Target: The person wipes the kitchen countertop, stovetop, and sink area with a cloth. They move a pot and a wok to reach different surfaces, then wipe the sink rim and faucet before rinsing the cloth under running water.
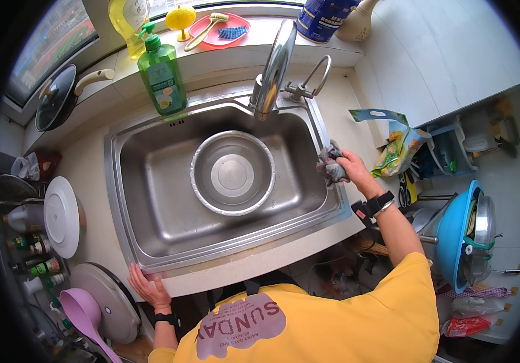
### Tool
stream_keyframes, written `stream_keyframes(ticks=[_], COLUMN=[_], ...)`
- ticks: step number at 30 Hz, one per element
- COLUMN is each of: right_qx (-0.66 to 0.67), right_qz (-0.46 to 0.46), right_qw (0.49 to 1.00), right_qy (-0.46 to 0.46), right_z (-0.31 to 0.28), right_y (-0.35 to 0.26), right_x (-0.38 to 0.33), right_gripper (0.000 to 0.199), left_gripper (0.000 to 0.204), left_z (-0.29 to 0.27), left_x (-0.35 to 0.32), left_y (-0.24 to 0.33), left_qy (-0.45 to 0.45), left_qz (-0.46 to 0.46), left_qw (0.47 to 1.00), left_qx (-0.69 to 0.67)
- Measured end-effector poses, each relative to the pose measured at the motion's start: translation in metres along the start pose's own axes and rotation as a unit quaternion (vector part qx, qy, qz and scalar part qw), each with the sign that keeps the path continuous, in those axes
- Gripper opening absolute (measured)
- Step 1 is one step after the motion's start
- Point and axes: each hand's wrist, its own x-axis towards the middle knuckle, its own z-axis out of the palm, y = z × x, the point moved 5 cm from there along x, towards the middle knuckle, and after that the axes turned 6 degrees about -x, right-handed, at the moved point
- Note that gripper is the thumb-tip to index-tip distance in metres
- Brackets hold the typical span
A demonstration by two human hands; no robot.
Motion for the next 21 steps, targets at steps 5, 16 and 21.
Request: stream_keyframes(ticks=[5, 16, 21], right_qx=[-0.238, -0.358, -0.331], right_qz=[-0.006, -0.198, -0.216], right_qw=[0.932, 0.909, 0.918], right_qy=[0.273, 0.078, 0.017], right_z=[-0.059, -0.047, -0.037], right_y=[-0.014, -0.016, -0.023], right_x=[0.135, 0.297, 0.311], right_gripper=[0.051, 0.055, 0.057], left_gripper=[0.079, 0.08, 0.077], left_z=[-0.001, -0.002, 0.0], left_x=[0.002, 0.004, 0.005], left_y=[0.006, 0.015, 0.015], left_qy=[-0.02, -0.049, -0.072], left_qz=[-0.013, -0.036, -0.053], left_qw=[0.999, 0.994, 0.992], left_qx=[0.029, 0.086, 0.094])
